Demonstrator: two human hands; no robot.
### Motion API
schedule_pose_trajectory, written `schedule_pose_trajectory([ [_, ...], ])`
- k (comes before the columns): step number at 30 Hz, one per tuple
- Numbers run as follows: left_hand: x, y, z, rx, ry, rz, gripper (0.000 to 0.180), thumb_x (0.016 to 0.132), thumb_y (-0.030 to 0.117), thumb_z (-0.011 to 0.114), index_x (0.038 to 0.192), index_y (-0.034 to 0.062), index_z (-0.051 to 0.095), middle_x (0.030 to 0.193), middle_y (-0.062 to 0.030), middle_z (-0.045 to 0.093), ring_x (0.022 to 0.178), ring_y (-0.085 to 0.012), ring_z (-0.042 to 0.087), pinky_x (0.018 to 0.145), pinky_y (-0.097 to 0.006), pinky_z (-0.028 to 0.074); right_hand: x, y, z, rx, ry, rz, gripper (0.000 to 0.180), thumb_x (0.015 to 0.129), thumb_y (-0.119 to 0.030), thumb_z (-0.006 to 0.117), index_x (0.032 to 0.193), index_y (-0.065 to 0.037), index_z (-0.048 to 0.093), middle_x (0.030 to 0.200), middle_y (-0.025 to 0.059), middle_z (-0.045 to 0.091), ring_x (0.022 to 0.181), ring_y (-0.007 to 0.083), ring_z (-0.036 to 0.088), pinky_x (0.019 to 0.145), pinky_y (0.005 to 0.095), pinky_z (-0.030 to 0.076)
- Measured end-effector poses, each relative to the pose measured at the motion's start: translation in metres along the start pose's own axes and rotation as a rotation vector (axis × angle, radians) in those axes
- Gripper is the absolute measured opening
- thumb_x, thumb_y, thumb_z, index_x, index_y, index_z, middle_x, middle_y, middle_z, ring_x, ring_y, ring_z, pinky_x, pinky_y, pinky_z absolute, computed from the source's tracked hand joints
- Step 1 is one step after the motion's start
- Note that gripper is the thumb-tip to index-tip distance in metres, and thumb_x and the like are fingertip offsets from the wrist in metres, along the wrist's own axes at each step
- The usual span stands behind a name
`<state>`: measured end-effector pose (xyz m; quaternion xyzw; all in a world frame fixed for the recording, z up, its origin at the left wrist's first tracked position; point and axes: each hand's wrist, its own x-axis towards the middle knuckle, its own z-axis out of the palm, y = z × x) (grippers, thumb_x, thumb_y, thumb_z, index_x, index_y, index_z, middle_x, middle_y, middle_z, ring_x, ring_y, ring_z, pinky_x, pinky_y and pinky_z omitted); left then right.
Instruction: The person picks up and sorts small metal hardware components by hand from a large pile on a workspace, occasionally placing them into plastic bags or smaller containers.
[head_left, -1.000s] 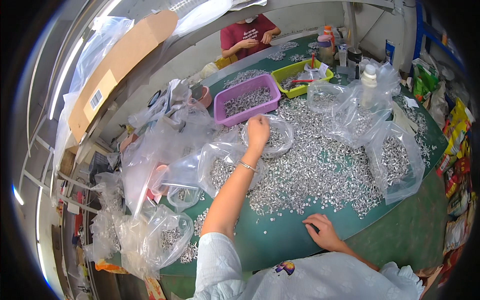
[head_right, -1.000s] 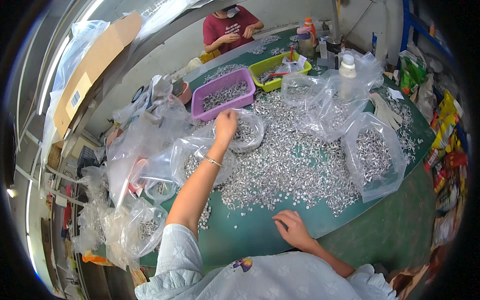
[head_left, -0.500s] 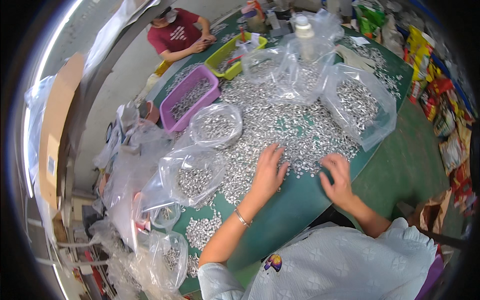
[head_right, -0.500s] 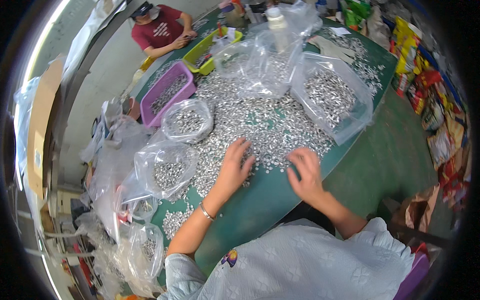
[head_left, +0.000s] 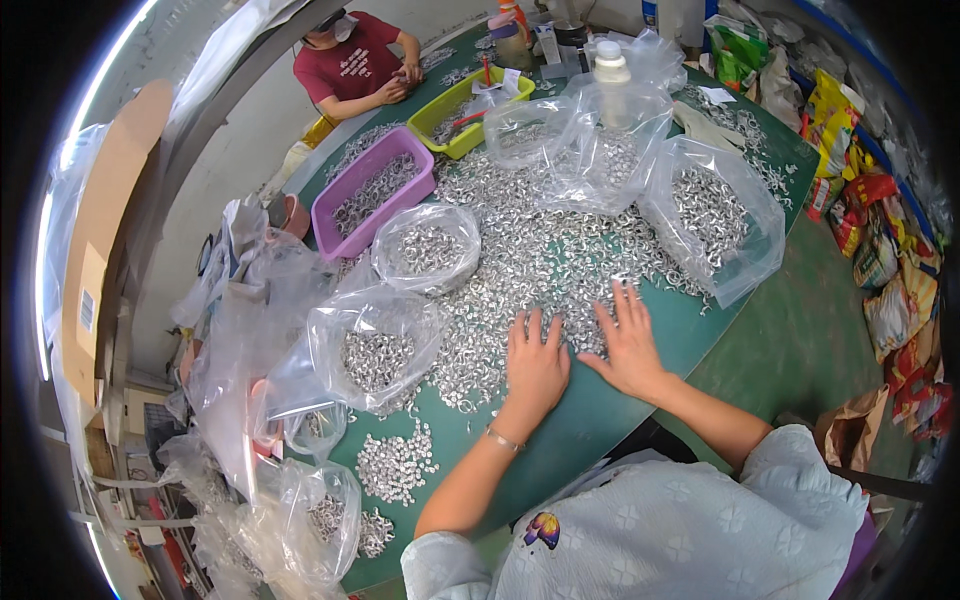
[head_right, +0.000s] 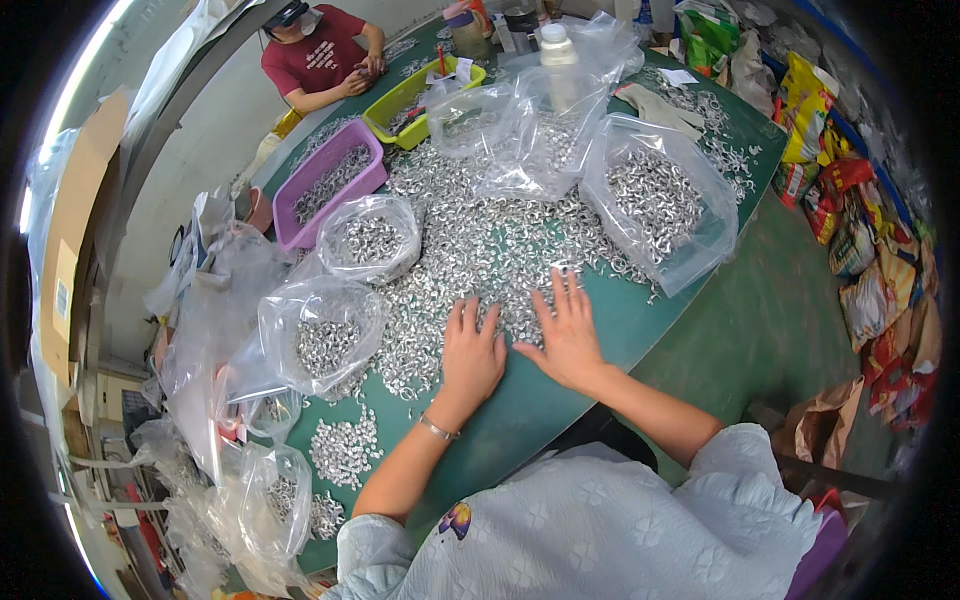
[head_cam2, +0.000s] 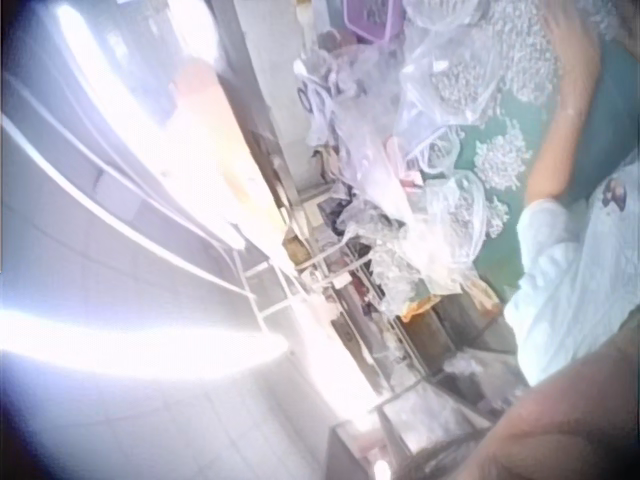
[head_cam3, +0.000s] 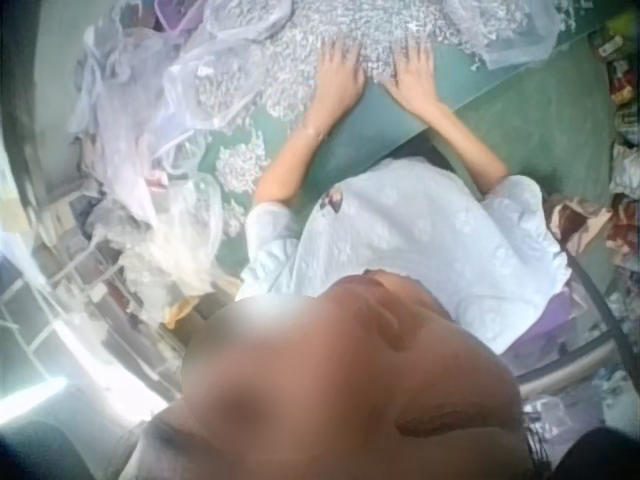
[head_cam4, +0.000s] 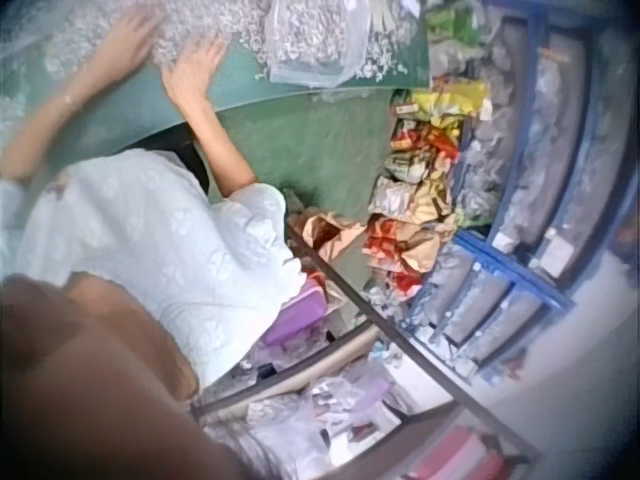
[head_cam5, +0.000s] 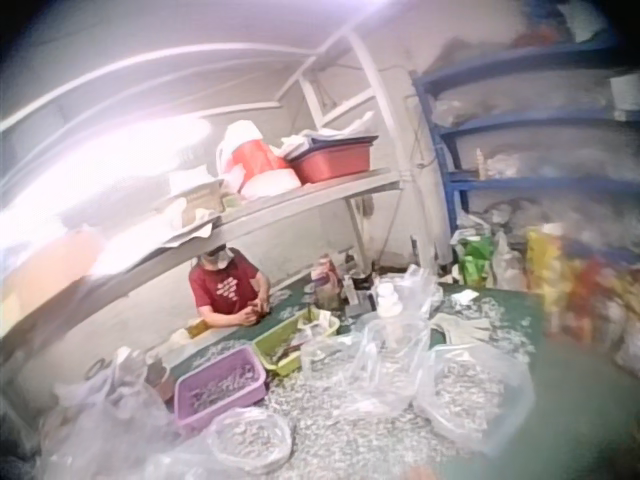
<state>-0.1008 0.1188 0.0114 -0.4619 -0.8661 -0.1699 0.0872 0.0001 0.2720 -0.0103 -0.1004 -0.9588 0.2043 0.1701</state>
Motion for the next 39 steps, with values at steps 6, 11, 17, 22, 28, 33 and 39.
schedule_pose_trajectory([
  [6,-0.060,0.003,-0.016,-0.030,0.026,-0.149,0.041,0.084,0.009,0.059,0.124,0.0038,0.056,0.132,-0.0229,0.046,0.123,-0.0426,0.042,0.105,-0.053,0.034,0.011,-0.032,0.013,0.145,-0.181,-0.298,0.077,0.083,-0.047,0.068,0.136,0.004,0.044,0.149,0.0333,0.021,0.139,0.0525,0.019,0.110,0.0598,0.024],
  [11,-0.070,0.004,-0.046,-0.092,0.057,-0.248,0.037,0.086,0.002,0.054,0.123,-0.0004,0.055,0.130,-0.0231,0.047,0.123,-0.0429,0.044,0.106,-0.055,0.032,0.033,-0.030,0.017,0.300,-0.101,-0.497,0.057,0.084,-0.034,0.069,0.126,0.000,0.053,0.135,0.0218,0.046,0.128,0.0419,0.040,0.105,0.0516,0.034],
  [17,0.044,-0.053,-0.015,-0.217,0.124,-0.080,0.039,0.087,0.004,0.055,0.124,-0.0073,0.050,0.129,-0.0282,0.047,0.122,-0.0428,0.045,0.105,-0.045,0.038,0.165,0.023,0.029,0.087,0.249,-0.284,0.047,0.086,-0.020,0.065,0.124,0.005,0.052,0.130,0.0230,0.048,0.118,0.0405,0.047,0.100,0.0466,0.040],
  [22,0.091,-0.080,0.026,0.032,0.123,-0.100,0.042,0.089,0.013,0.057,0.126,-0.0047,0.050,0.137,-0.0282,0.043,0.122,-0.0430,0.044,0.105,-0.049,0.036,0.212,0.036,0.037,-0.035,0.019,-0.104,0.055,0.091,-0.030,0.059,0.136,-0.001,0.044,0.151,0.0203,0.031,0.136,0.0451,0.030,0.111,0.0479,0.031],
  [28,0.065,-0.063,0.034,0.078,-0.073,-0.192,0.051,0.091,0.025,0.053,0.136,0.0015,0.045,0.148,-0.0198,0.035,0.138,-0.0449,0.025,0.107,-0.063,0.025,0.183,0.031,0.047,-0.167,-0.058,-0.192,0.056,0.092,-0.040,0.055,0.140,-0.013,0.046,0.150,0.0157,0.035,0.134,0.0484,0.033,0.109,0.0585,0.029],
  [33,0.060,-0.055,0.020,-0.028,-0.095,-0.245,0.051,0.092,0.027,0.053,0.137,0.0039,0.046,0.149,-0.0202,0.032,0.139,-0.0469,0.023,0.107,-0.065,0.024,0.194,0.026,0.043,-0.071,-0.021,-0.139,0.053,0.089,-0.046,0.058,0.134,-0.019,0.053,0.144,0.0160,0.041,0.135,0.0514,0.028,0.108,0.0614,0.026],
  [39,0.041,-0.050,0.014,-0.013,-0.060,-0.140,0.051,0.091,0.026,0.054,0.135,0.0018,0.046,0.140,-0.0204,0.040,0.133,-0.0496,0.029,0.107,-0.061,0.027,0.173,0.007,0.041,-0.067,-0.126,-0.266,0.051,0.088,-0.046,0.060,0.129,-0.016,0.057,0.141,0.0132,0.044,0.136,0.0508,0.025,0.107,0.0629,0.028],
])
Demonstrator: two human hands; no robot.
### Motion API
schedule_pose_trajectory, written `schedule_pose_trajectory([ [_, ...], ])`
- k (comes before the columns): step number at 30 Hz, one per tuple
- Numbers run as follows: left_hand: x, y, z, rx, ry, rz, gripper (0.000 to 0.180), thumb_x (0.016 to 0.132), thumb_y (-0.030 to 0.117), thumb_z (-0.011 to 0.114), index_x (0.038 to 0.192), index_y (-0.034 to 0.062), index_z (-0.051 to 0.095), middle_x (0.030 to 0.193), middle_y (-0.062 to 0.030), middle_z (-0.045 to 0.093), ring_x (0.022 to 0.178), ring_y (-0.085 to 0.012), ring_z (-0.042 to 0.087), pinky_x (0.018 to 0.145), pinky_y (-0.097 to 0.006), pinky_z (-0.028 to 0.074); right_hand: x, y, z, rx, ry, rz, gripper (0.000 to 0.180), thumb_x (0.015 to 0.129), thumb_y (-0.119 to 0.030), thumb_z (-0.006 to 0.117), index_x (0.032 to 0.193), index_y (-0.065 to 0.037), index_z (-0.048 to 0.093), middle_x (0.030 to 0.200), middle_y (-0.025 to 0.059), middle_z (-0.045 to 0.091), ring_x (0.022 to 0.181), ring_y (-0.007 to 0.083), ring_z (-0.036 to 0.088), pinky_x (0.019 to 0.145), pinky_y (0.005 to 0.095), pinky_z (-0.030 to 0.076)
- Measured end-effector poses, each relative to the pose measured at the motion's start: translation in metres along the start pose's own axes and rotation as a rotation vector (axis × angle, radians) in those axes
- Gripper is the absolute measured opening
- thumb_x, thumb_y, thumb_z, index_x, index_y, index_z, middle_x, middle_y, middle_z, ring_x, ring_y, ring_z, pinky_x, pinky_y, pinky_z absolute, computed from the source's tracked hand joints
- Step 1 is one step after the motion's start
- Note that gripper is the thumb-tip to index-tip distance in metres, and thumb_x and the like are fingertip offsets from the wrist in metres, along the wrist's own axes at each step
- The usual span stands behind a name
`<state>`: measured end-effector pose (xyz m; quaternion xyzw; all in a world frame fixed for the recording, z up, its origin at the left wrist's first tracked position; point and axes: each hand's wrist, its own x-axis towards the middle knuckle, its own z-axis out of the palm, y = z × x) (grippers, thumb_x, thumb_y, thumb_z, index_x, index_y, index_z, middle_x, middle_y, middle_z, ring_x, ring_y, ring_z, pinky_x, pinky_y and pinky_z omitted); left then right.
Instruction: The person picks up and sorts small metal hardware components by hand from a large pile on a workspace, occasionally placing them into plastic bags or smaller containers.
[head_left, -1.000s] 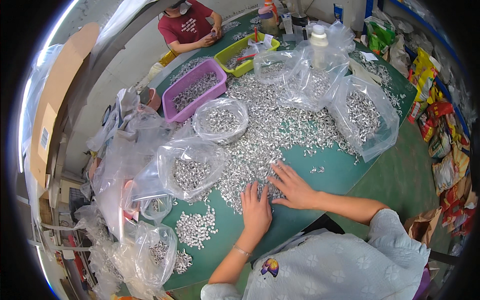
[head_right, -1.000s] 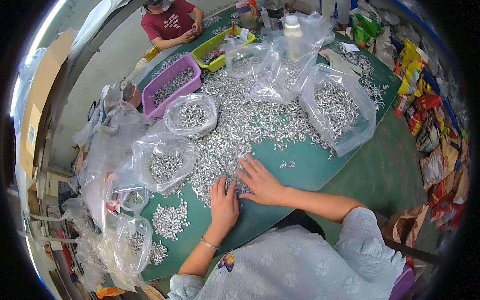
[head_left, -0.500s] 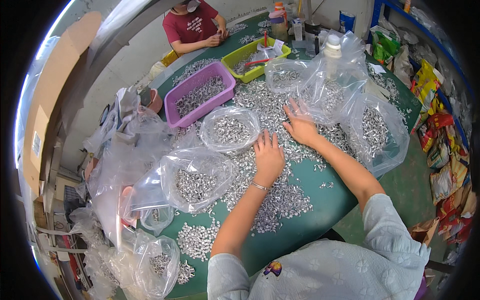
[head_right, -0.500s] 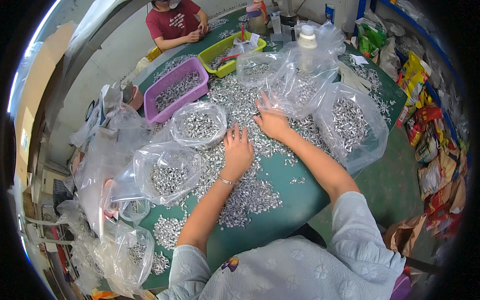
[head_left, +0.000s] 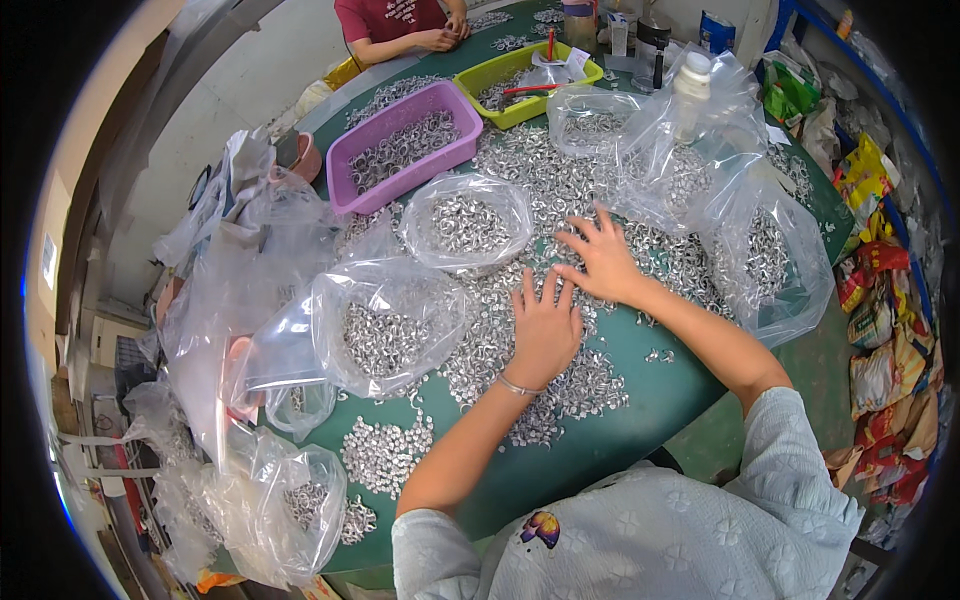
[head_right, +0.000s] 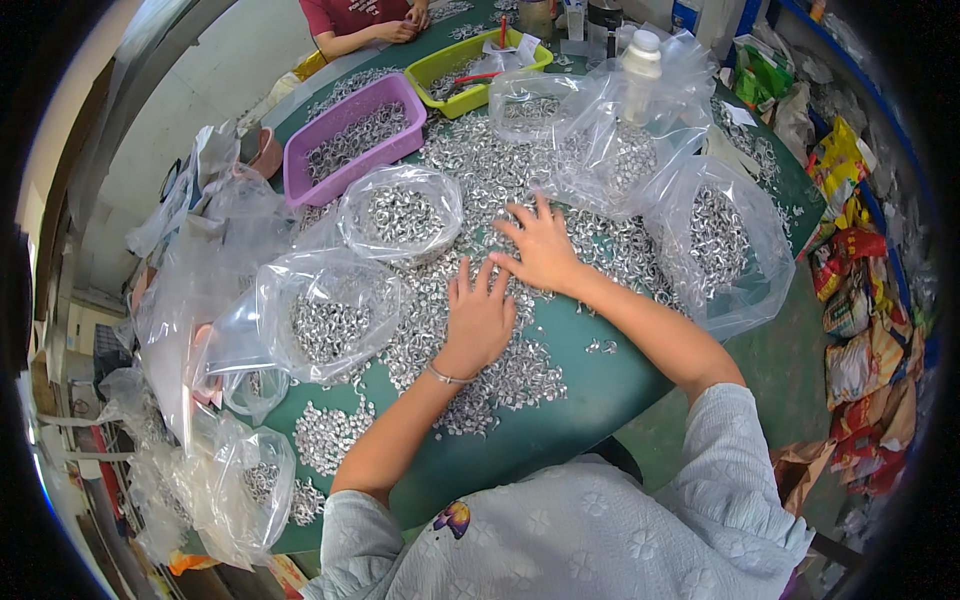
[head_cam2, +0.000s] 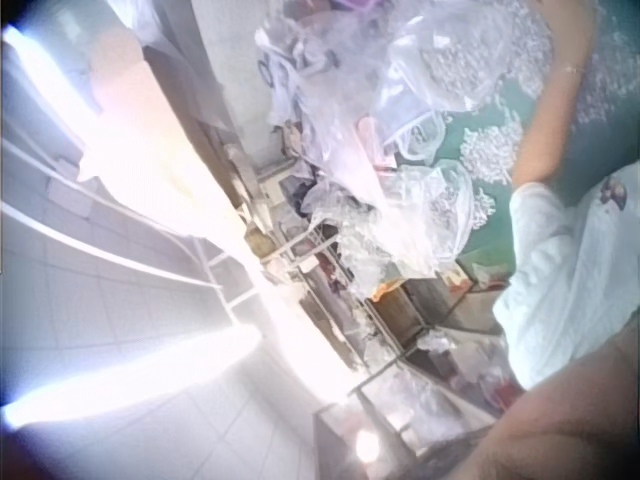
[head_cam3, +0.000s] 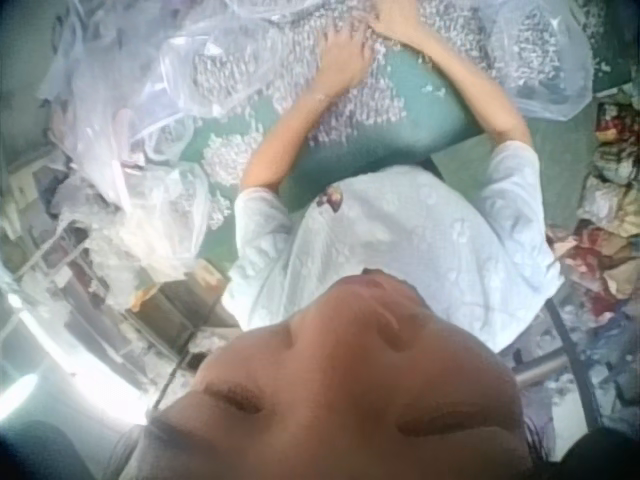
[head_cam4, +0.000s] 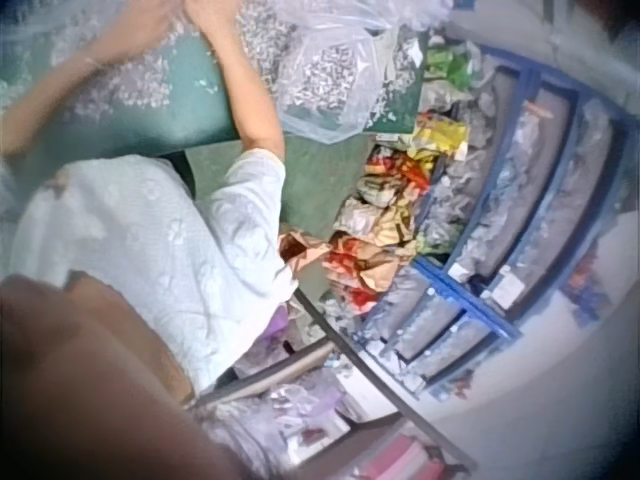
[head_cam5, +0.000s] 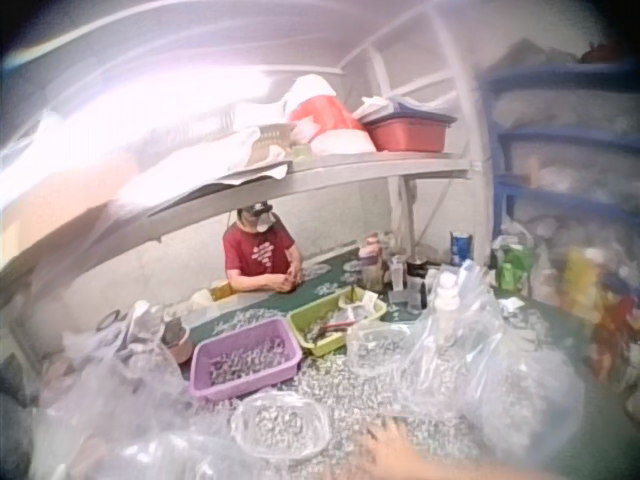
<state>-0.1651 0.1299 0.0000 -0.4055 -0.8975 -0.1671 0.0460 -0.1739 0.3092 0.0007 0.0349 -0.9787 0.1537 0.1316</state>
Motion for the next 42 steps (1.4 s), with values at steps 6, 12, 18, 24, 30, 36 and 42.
schedule_pose_trajectory([
  [6,-0.041,0.009,-0.018,-0.042,0.012,0.046,0.046,0.088,0.019,0.057,0.129,-0.0012,0.050,0.138,-0.0193,0.043,0.131,-0.0490,0.033,0.108,-0.057,0.030,-0.041,-0.026,-0.012,0.072,-0.084,-0.151,0.049,0.090,-0.041,0.059,0.130,-0.013,0.056,0.142,0.0106,0.043,0.139,0.0498,0.019,0.108,0.0625,0.028],
  [12,-0.082,0.022,-0.030,-0.081,0.014,0.043,0.043,0.088,0.021,0.058,0.124,-0.0025,0.053,0.137,-0.0176,0.045,0.131,-0.0431,0.036,0.108,-0.052,0.031,-0.084,-0.049,-0.022,0.131,-0.152,-0.281,0.055,0.092,-0.043,0.057,0.135,-0.008,0.050,0.146,0.0124,0.038,0.140,0.0473,0.019,0.111,0.0638,0.021],
  [18,-0.126,0.023,-0.038,-0.389,0.018,-0.017,0.046,0.090,0.026,0.057,0.127,-0.0009,0.052,0.140,-0.0211,0.042,0.134,-0.0436,0.034,0.108,-0.055,0.029,-0.131,-0.086,-0.041,0.165,-0.192,-0.257,0.074,0.083,-0.050,0.066,0.142,-0.012,0.043,0.153,0.0162,0.025,0.141,0.0480,0.016,0.110,0.0688,0.015],
  [24,-0.159,0.029,-0.047,-0.043,0.005,-0.277,0.065,0.086,0.040,0.066,0.141,0.0124,0.045,0.149,-0.0206,0.034,0.137,-0.0476,0.026,0.106,-0.068,0.019,-0.135,-0.092,-0.016,-0.002,-0.157,-0.323,0.077,0.081,-0.060,0.061,0.140,-0.013,0.047,0.147,0.0128,0.040,0.140,0.0408,0.025,0.111,0.0649,0.016],
  [30,-0.156,0.025,-0.021,0.107,0.134,-0.218,0.060,0.085,0.040,0.067,0.135,0.0105,0.050,0.140,-0.0159,0.043,0.129,-0.0460,0.034,0.101,-0.066,0.027,-0.119,-0.074,-0.015,-0.020,-0.076,-0.361,0.068,0.082,-0.054,0.063,0.131,-0.009,0.053,0.142,0.0095,0.046,0.138,0.0287,0.034,0.113,0.0562,0.021],
  [36,-0.104,0.037,0.021,0.180,0.202,-0.228,0.057,0.088,0.039,0.062,0.134,0.0087,0.049,0.137,-0.0151,0.044,0.132,-0.0448,0.032,0.101,-0.067,0.027,-0.081,-0.020,-0.002,-0.212,-0.017,-0.299,0.061,0.084,-0.047,0.064,0.135,-0.017,0.052,0.149,0.0089,0.040,0.144,0.0328,0.024,0.115,0.0538,0.022],
  [42,-0.087,0.043,0.017,-0.330,0.262,-0.121,0.046,0.089,0.018,0.060,0.132,0.0033,0.048,0.139,-0.0213,0.040,0.133,-0.0469,0.030,0.104,-0.065,0.026,-0.053,-0.021,-0.024,-0.231,0.049,-0.180,0.047,0.089,-0.027,0.062,0.132,-0.011,0.054,0.145,0.0113,0.042,0.141,0.0343,0.029,0.114,0.0508,0.025],
])
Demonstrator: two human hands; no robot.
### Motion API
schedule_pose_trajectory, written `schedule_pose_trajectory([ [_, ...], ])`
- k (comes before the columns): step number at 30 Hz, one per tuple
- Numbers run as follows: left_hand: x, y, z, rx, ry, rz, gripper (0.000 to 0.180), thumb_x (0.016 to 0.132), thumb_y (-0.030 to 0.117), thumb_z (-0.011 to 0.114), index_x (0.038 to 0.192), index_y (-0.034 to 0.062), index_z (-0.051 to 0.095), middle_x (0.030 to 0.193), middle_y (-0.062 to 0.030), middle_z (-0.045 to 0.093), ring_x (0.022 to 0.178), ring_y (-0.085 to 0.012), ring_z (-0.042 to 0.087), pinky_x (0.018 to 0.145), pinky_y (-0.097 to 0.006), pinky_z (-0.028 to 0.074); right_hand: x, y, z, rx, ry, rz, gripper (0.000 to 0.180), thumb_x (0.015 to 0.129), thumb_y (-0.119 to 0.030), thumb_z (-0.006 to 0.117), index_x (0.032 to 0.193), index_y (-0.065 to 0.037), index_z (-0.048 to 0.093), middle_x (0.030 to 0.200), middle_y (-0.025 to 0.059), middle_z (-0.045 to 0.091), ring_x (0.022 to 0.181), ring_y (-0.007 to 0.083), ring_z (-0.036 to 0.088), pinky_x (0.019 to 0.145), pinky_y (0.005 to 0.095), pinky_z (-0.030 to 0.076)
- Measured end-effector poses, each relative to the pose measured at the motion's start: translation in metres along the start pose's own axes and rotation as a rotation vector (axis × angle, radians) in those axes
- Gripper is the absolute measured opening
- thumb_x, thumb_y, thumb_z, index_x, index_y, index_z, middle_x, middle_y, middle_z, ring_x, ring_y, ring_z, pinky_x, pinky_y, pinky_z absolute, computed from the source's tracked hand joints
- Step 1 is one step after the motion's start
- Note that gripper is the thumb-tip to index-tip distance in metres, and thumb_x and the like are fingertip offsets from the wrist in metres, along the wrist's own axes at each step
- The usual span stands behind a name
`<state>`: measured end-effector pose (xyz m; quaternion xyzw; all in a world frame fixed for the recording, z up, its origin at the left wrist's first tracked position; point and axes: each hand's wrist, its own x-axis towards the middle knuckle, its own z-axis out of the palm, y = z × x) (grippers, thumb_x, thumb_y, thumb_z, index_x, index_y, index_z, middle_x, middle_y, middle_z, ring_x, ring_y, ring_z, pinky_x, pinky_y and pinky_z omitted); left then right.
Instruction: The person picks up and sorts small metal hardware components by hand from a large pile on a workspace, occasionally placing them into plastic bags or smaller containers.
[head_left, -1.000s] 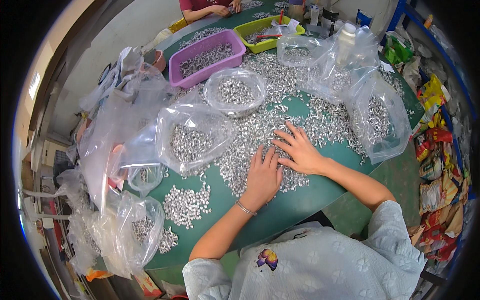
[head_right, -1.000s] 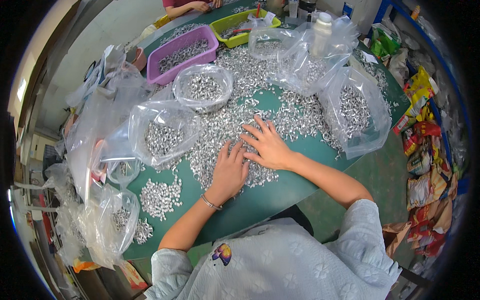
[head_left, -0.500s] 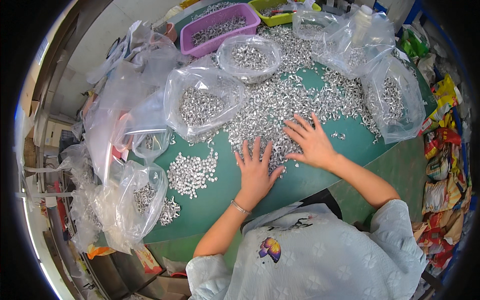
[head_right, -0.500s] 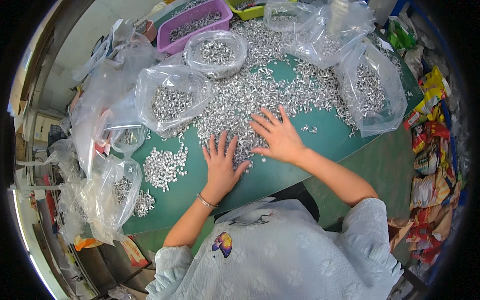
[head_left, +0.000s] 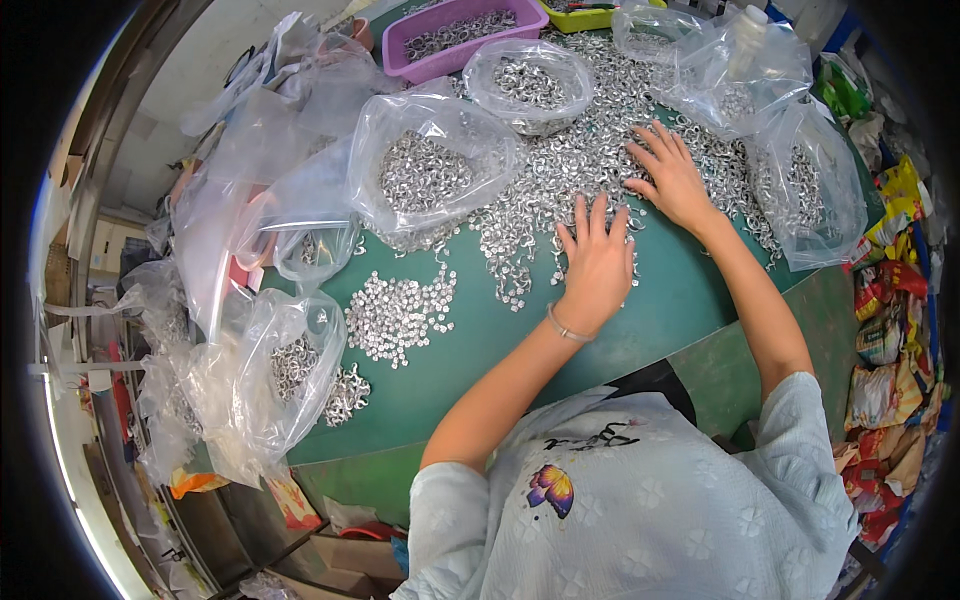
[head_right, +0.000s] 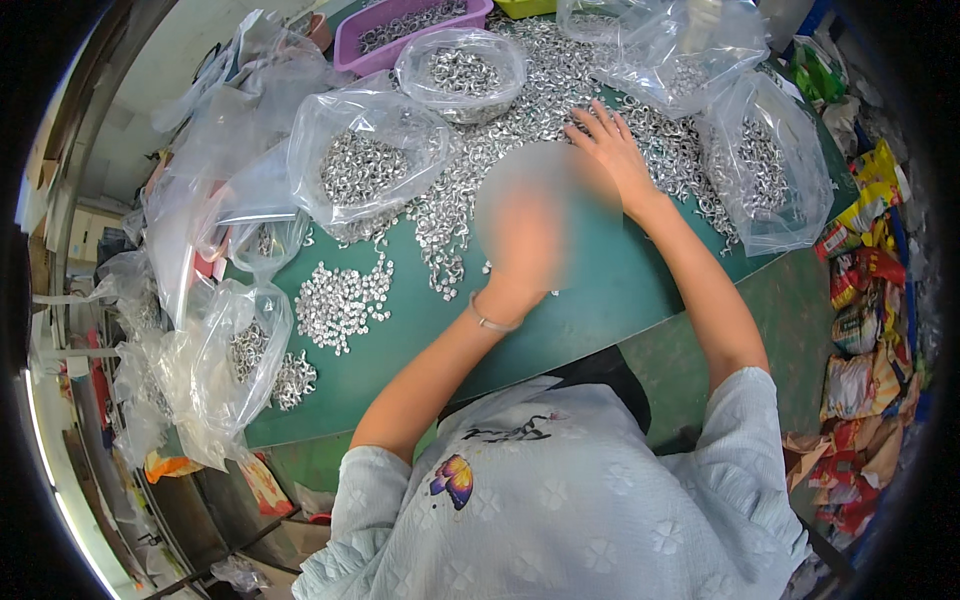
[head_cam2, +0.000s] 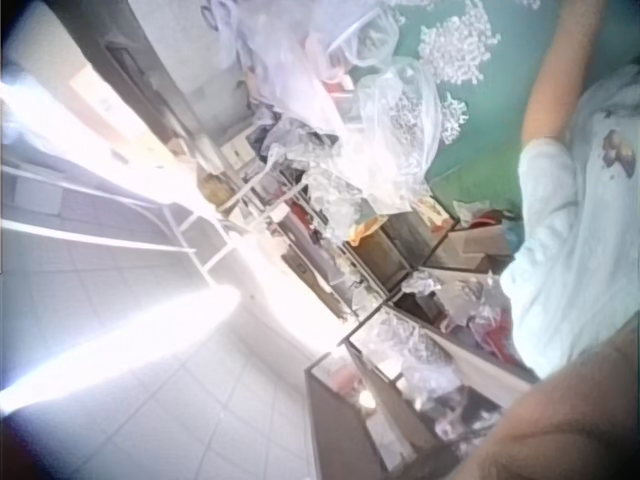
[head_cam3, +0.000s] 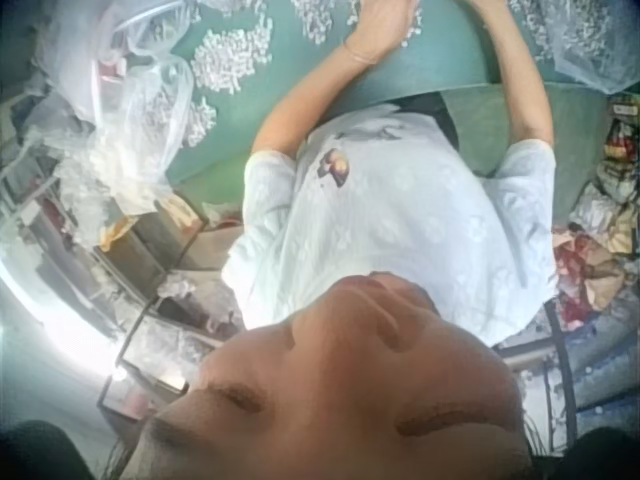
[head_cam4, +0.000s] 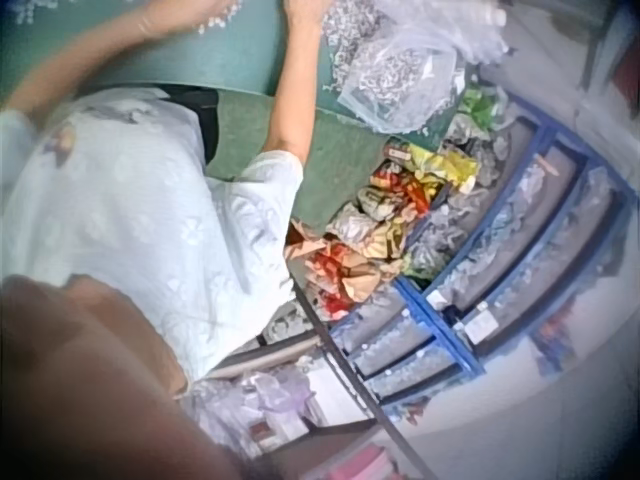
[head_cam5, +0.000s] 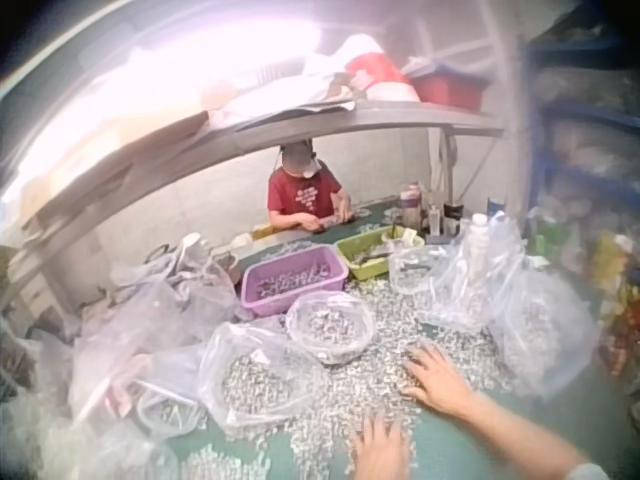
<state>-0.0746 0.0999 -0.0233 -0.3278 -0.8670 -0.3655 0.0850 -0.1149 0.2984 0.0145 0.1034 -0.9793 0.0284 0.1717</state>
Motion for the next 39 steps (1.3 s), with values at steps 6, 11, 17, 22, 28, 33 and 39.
schedule_pose_trajectory([
  [6,-0.070,-0.003,-0.086,0.170,-0.002,-0.174,0.052,0.089,0.012,0.059,0.135,-0.0060,0.042,0.146,-0.0293,0.028,0.136,-0.0511,0.026,0.109,-0.060,0.025,-0.068,-0.110,-0.019,0.426,-0.107,-0.124,0.063,0.079,-0.037,0.073,0.133,-0.012,0.053,0.146,0.0170,0.039,0.139,0.0396,0.029,0.110,0.0591,0.024],
  [11,-0.084,-0.026,-0.076,0.337,-0.175,-0.150,0.059,0.093,0.019,0.055,0.143,-0.0040,0.033,0.151,-0.0302,0.020,0.138,-0.0546,0.018,0.111,-0.061,0.022,-0.078,-0.108,0.008,0.367,-0.164,-0.199,0.056,0.083,-0.037,0.068,0.133,-0.017,0.054,0.147,0.0106,0.039,0.141,0.0357,0.026,0.112,0.0562,0.025],
  [17,-0.032,-0.023,-0.023,0.222,-0.112,0.010,0.059,0.092,0.014,0.055,0.142,-0.0075,0.033,0.150,-0.0325,0.018,0.138,-0.0590,0.011,0.110,-0.064,0.022,-0.051,-0.065,0.008,0.247,-0.065,-0.259,0.049,0.082,-0.026,0.069,0.130,-0.024,0.056,0.146,0.0081,0.041,0.139,0.0331,0.031,0.109,0.0526,0.031],
  [22,0.007,-0.011,0.017,0.348,-0.084,0.004,0.062,0.089,0.009,0.055,0.143,-0.0089,0.029,0.151,-0.0336,0.016,0.137,-0.0616,0.008,0.110,-0.066,0.020,-0.038,-0.020,0.018,0.120,0.015,-0.191,0.051,0.081,-0.018,0.068,0.131,-0.021,0.054,0.143,0.0080,0.044,0.135,0.0330,0.037,0.109,0.0500,0.033],
  [28,0.045,0.003,0.007,0.112,-0.070,-0.074,0.058,0.084,-0.001,0.052,0.140,-0.0035,0.038,0.149,-0.0277,0.027,0.138,-0.0505,0.021,0.106,-0.067,0.026,-0.017,0.014,0.025,0.240,0.089,-0.081,0.060,0.076,-0.007,0.070,0.133,-0.019,0.053,0.141,0.0084,0.045,0.133,0.0331,0.040,0.110,0.0490,0.032],
  [33,0.036,-0.033,-0.027,0.048,0.072,-0.055,0.046,0.088,0.009,0.056,0.133,0.0014,0.050,0.140,-0.0214,0.043,0.131,-0.0453,0.035,0.102,-0.064,0.031,-0.020,-0.008,0.011,0.614,0.078,0.088,0.060,0.078,-0.016,0.068,0.136,-0.015,0.051,0.146,0.0147,0.038,0.138,0.0369,0.031,0.112,0.0484,0.026],
  [39,0.013,-0.050,-0.042,0.332,-0.060,0.083,0.051,0.086,0.014,0.058,0.133,-0.0011,0.047,0.138,-0.0164,0.045,0.131,-0.0443,0.035,0.107,-0.059,0.026,-0.059,-0.097,-0.001,0.446,-0.123,-0.011,0.060,0.083,-0.031,0.069,0.136,-0.012,0.048,0.150,0.0159,0.034,0.142,0.0423,0.022,0.111,0.0610,0.022],
])
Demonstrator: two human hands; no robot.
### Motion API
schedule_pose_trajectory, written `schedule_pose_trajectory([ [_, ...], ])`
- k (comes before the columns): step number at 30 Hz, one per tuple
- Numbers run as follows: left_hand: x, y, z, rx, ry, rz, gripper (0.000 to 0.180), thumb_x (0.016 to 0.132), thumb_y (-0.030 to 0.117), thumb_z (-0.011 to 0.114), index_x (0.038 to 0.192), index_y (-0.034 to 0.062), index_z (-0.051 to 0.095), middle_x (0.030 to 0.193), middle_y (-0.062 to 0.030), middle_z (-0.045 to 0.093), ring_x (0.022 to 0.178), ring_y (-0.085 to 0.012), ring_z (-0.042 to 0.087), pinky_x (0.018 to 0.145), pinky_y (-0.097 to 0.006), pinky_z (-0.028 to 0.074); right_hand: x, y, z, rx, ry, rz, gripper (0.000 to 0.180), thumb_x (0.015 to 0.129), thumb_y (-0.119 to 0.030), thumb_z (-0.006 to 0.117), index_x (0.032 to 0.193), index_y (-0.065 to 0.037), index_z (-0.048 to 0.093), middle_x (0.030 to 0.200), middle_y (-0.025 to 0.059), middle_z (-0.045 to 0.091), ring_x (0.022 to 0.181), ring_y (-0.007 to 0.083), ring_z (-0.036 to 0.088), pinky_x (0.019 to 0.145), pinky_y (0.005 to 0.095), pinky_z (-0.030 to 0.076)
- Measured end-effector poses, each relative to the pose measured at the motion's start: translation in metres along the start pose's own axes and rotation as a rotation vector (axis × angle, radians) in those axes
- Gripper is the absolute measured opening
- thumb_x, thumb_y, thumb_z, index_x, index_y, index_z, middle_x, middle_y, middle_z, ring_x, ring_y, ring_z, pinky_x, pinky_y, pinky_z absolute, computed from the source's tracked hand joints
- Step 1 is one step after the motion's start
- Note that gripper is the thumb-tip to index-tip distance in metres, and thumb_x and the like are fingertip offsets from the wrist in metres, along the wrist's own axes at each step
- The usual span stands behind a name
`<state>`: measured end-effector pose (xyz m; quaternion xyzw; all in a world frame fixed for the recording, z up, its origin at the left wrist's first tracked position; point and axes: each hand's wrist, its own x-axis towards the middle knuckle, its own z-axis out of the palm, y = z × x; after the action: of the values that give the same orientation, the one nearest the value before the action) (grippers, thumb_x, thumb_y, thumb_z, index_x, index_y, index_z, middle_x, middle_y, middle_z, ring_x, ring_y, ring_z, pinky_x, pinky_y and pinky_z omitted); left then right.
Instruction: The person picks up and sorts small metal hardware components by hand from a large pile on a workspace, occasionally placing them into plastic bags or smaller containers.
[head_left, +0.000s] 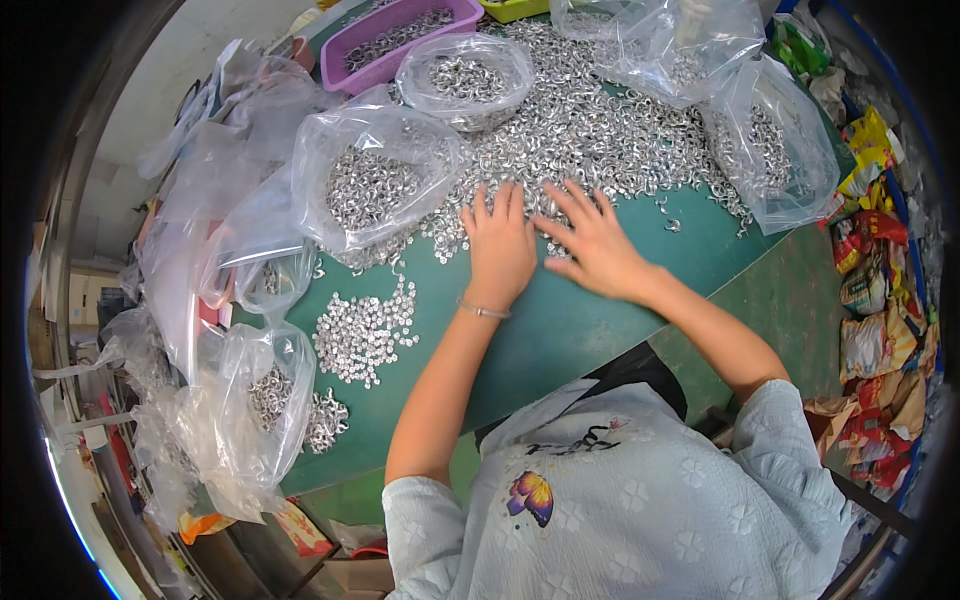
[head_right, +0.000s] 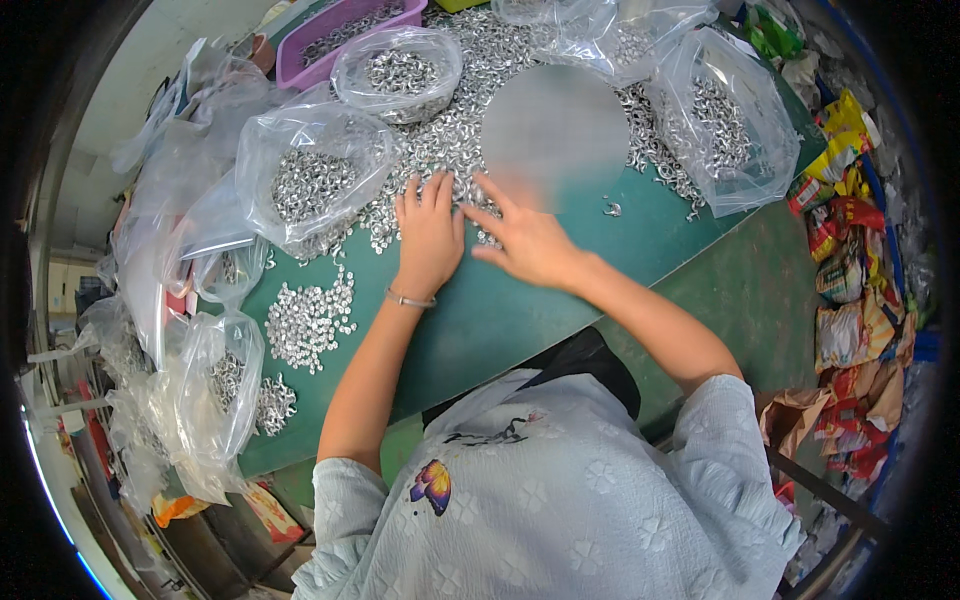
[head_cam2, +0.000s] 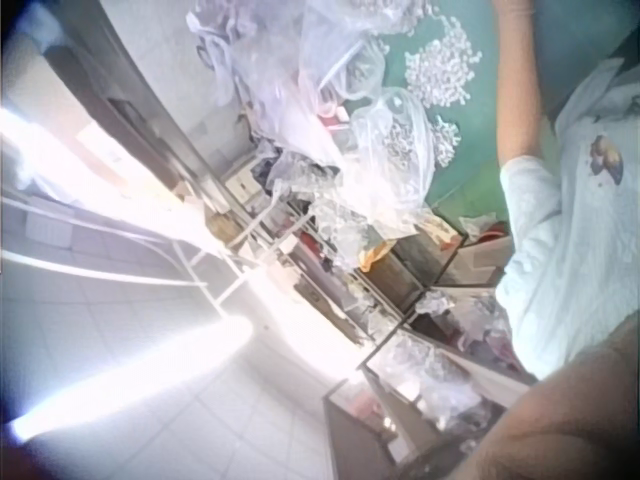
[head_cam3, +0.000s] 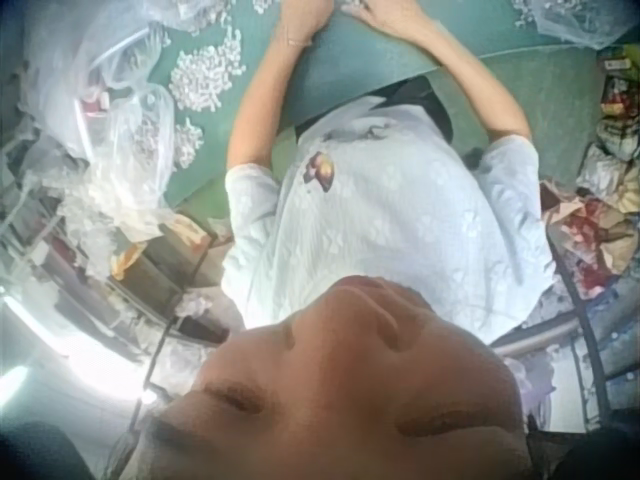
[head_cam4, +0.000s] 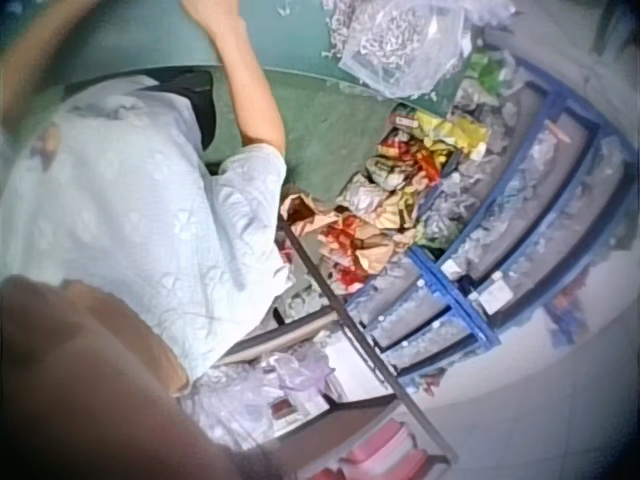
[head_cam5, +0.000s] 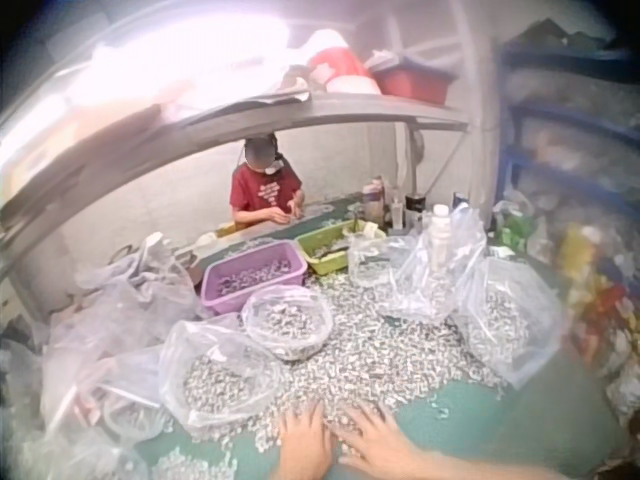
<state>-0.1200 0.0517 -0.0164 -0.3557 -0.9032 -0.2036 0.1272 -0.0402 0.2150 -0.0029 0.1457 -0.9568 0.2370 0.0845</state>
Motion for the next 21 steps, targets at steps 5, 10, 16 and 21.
schedule_pose_trajectory([
  [5,-0.042,0.005,-0.030,-0.219,-0.102,0.059,0.048,0.083,-0.003,0.053,0.130,-0.0055,0.047,0.135,-0.0217,0.045,0.129,-0.0464,0.035,0.109,-0.055,0.029,-0.021,-0.020,-0.004,0.043,-0.064,-0.200,0.042,0.082,-0.019,0.070,0.121,-0.008,0.060,0.145,0.0140,0.040,0.137,0.0367,0.033,0.110,0.0512,0.030],
  [10,-0.072,0.009,-0.055,-0.360,-0.106,-0.124,0.050,0.087,0.003,0.058,0.135,0.0028,0.046,0.142,-0.0203,0.040,0.136,-0.0451,0.030,0.111,-0.053,0.028,-0.033,-0.003,-0.021,0.116,0.160,-0.104,0.036,0.077,-0.014,0.073,0.111,-0.008,0.065,0.130,0.0086,0.052,0.126,0.0311,0.045,0.102,0.0459,0.037],
  [16,-0.063,0.018,-0.032,-0.023,-0.200,-0.031,0.052,0.088,0.014,0.062,0.137,0.0092,0.047,0.145,-0.0155,0.039,0.138,-0.0401,0.030,0.109,-0.062,0.026,-0.015,0.002,-0.012,-0.110,0.218,-0.086,0.033,0.076,-0.015,0.073,0.107,-0.010,0.065,0.117,0.0082,0.057,0.118,0.0295,0.049,0.102,0.0450,0.034],
  [21,-0.033,-0.009,-0.022,-0.136,0.082,-0.045,0.026,0.085,-0.002,0.059,0.110,0.0028,0.065,0.125,-0.0158,0.056,0.115,-0.0375,0.050,0.099,-0.041,0.042,-0.006,0.020,-0.026,-0.095,0.387,0.071,0.021,0.078,-0.006,0.069,0.099,-0.008,0.066,0.107,0.0061,0.059,0.106,0.0265,0.053,0.090,0.0407,0.039],
])
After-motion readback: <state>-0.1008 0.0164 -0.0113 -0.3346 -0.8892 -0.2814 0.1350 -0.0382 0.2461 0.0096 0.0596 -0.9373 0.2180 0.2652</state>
